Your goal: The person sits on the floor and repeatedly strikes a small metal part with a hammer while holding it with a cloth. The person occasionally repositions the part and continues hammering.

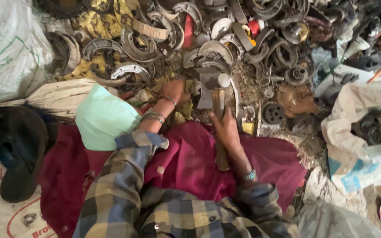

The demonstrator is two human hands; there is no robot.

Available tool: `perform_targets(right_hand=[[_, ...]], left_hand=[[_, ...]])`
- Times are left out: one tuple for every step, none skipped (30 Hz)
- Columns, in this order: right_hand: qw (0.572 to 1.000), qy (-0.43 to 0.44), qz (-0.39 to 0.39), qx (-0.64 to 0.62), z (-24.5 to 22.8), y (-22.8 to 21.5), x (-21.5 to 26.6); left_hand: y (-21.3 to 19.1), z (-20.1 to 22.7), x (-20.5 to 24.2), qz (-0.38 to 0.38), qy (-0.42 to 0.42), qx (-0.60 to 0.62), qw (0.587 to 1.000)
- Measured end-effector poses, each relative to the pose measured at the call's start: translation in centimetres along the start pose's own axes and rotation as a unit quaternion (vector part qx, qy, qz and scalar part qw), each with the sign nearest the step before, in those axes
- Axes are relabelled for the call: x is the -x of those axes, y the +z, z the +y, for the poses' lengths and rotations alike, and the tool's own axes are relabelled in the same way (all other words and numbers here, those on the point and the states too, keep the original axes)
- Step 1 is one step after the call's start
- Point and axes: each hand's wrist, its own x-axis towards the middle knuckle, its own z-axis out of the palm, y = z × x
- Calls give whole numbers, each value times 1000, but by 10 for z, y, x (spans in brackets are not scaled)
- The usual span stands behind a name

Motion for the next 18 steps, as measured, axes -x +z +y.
perform_targets(right_hand=[[1000,12,4,-14,-4,-5,6],[997,54,-13,-59,-11,-14,6],[990,95,-30,-103,-21,-26,9],[978,136,-52,-147,-33,-36,13],[984,117,-14,-133,-45,-51,16],[987,101,20,-120,-56,-65,21],[977,64,36,-202,-66,-80,29],[957,22,56,-283,-76,-97,34],[943,-87,96,-307,-84,-114,31],[915,-195,133,-326,-89,-130,29],[907,-243,177,-294,-92,-143,28],[895,-291,217,-261,-92,-151,25],[882,-310,228,-271,-90,-154,24],[870,-327,238,-281,-85,-150,22],[857,-344,249,-291,-78,-144,18],[895,-252,205,-306,-69,-127,19],[922,-158,159,-316,-60,-110,21],[962,-202,179,-44,-49,-89,15]], left_hand=[[2,-1,2,8,15,7,1000],[0,0,-2,22,29,14,999],[-3,2,-5,12,18,19,1000],[-3,2,-3,0,3,26,1000],[-5,2,-4,-12,-13,33,999],[-3,3,1,-10,-11,33,999],[-2,3,6,-9,-9,34,999],[-6,5,3,-3,-2,33,999],[-10,6,3,-3,-2,26,1000],[-13,9,4,-3,-1,19,1000],[-16,11,3,-3,0,12,1000],[-17,12,5,-10,-9,5,1000],[-18,12,5,-18,-18,-1,1000],[-16,12,7,-27,-27,-8,999],[-13,11,9,-28,-28,-5,999],[-12,10,6,-26,-27,-3,999],[-9,9,2,-25,-26,0,999],[-5,7,1,-19,-23,-3,1000]])
